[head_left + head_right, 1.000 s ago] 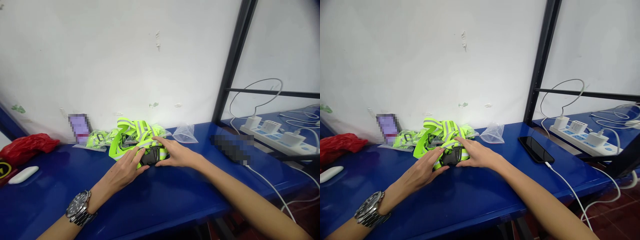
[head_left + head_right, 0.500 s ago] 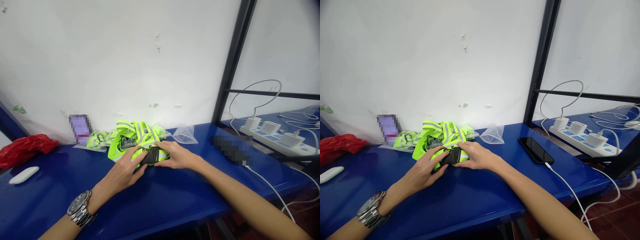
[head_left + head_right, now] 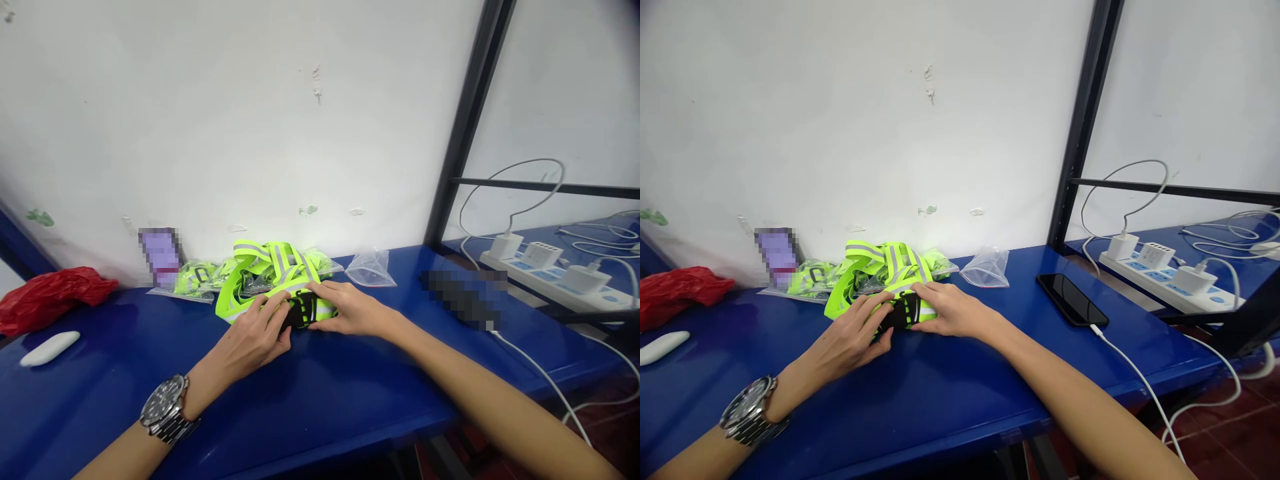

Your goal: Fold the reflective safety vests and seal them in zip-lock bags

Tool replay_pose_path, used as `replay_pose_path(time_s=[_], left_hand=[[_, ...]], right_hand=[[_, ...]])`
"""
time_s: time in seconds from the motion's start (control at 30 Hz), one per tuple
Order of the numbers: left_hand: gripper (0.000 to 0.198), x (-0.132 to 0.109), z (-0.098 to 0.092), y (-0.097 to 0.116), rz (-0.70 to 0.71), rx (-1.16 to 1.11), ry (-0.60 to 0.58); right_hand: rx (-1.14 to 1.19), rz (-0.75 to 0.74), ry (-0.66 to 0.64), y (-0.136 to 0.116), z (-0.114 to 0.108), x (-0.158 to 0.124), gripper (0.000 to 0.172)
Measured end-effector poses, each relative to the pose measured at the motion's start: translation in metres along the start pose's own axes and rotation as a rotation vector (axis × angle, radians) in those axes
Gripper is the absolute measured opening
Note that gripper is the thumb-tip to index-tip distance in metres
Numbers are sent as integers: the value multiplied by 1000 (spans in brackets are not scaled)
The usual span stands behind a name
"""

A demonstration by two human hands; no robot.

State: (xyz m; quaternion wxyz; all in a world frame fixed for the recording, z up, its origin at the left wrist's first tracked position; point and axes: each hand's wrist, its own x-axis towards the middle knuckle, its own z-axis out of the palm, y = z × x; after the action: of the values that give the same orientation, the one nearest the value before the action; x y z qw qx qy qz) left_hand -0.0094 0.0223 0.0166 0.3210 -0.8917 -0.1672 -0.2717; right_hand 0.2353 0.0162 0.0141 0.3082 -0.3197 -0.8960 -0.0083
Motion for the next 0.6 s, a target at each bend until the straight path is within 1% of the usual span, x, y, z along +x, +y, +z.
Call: replay_pose_path(time_s=[0.07,0.13,0.23,0.3,0.37,0.47,0.6], left_hand=[[29,-1,-2,-1,-41,-49,5],[35,-4,-3,-3,-68,-95,-25],[40,-9,-3,-7,-72,-141,-80],[42,-12,-3,-10,-97,-171,-87],[49,-14,-3,-12,-142,-220,-63],[60,-14,-2,-12,-198,-307,9],[64,-13,1,-12,-239,-353,64]], right_hand=[[-12,21,18,1,-5,0,62],[-10,39,28,2,-8,-1,63],[10,51,23,3,-12,-2,64],[18,55,31,4,-14,-2,63],[23,65,50,6,-15,-3,63],[43,94,59,8,-18,-3,67],[137,157,50,4,-18,-1,72]])
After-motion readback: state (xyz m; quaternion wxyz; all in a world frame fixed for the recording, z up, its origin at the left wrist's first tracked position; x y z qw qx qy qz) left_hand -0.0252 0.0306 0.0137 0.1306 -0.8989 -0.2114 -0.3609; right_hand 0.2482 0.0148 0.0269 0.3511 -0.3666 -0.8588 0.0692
